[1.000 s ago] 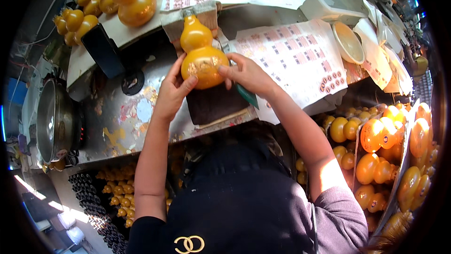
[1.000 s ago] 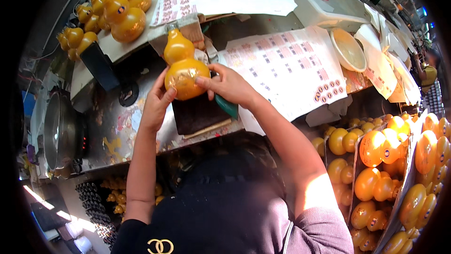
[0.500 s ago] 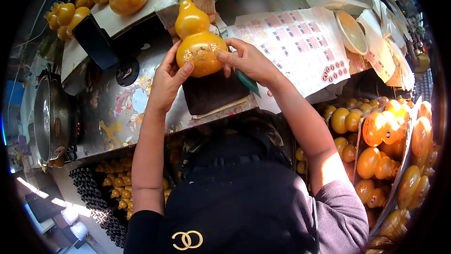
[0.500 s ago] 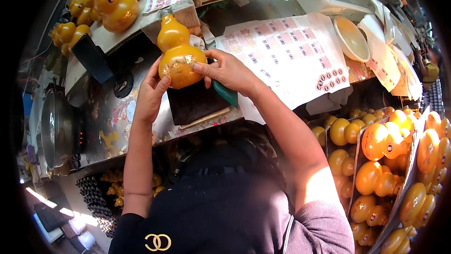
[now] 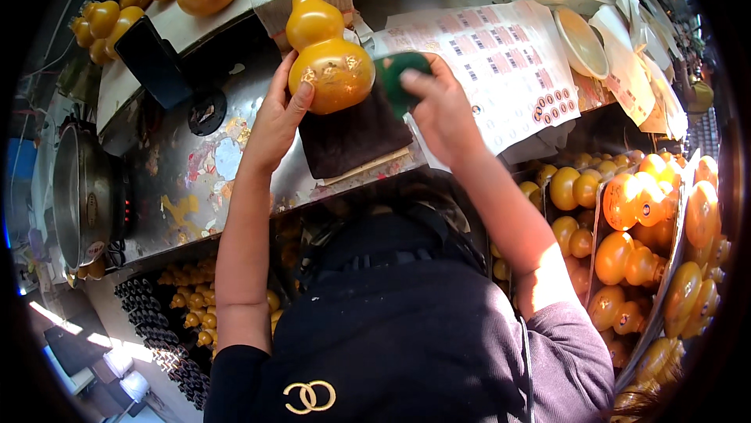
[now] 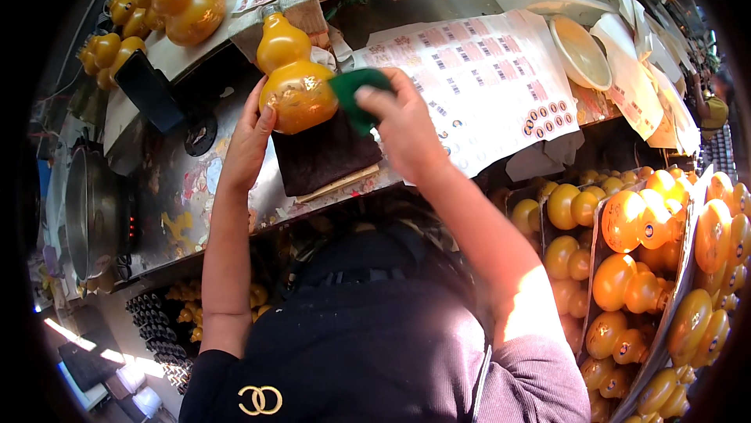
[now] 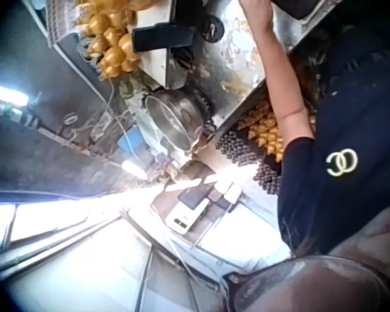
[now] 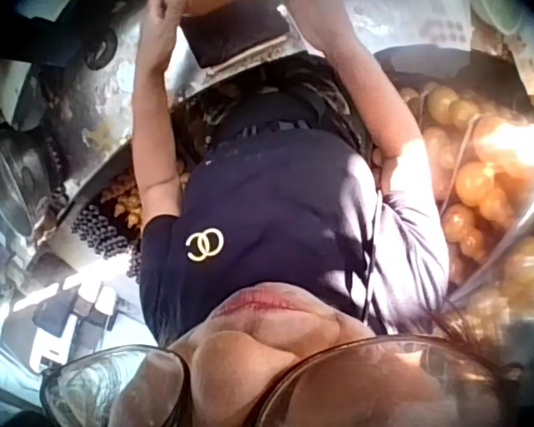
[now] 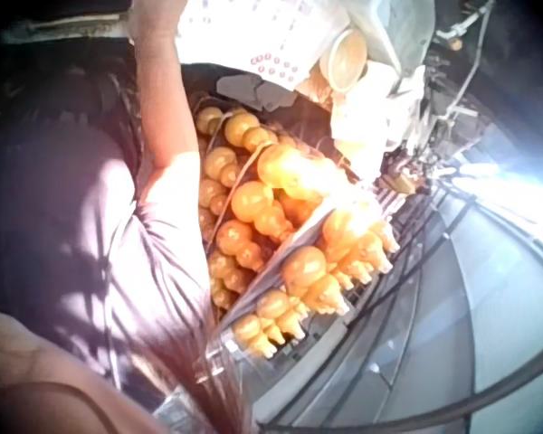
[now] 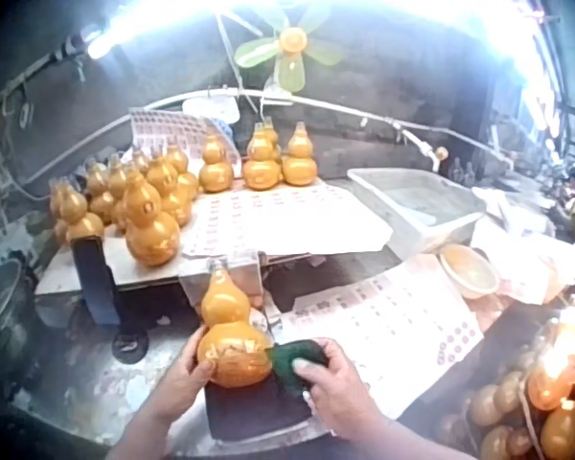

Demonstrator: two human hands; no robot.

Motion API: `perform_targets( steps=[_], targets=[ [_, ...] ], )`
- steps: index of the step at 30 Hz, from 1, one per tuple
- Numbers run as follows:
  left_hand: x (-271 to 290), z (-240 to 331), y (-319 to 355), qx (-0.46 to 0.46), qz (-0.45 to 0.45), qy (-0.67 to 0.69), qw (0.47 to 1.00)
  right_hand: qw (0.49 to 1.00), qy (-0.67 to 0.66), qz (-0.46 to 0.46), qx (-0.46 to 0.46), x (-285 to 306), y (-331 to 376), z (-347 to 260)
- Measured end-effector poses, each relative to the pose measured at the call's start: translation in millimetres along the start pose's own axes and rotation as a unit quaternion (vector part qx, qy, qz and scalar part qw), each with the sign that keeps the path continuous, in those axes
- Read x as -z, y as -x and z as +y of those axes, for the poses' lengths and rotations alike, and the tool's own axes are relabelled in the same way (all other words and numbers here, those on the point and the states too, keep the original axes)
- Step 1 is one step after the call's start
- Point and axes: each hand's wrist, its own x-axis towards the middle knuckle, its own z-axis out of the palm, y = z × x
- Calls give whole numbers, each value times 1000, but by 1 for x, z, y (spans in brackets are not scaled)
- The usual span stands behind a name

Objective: The person picks up yellow gourd-shaped objects one at a time, wipes each with a green cloth, and applies a small round sticker to the surface. The person then places the labeled gourd on a nearby shelf and repeats the process with additional gourds.

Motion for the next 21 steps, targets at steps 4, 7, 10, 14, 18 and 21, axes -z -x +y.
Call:
perform_targets(
  steps=[4, 7, 10, 14, 18, 21],
  targets=[
    [-4, -2, 0, -21, -1, -33, 999, 872, 420, -45, 246, -28, 26, 9],
    [-3, -4, -1, -27, -1, -49, 998, 859, 448, -38, 245, -28, 21, 20],
    [-3, -2, -2, -21, -9, -64, 998, 877, 428, -8, 219, -16, 17, 21],
    [-5, -4, 0, -10, -3, -60, 998, 938, 327, -5, 116, -4, 12, 19],
    [-6, 1, 0, -13, -9, -55, 998, 973, 229, 7, 9, 3, 12, 14],
    [-7, 3, 1, -9, -12, -45, 999, 975, 221, 8, -8, 6, 9, 12]
  ],
)
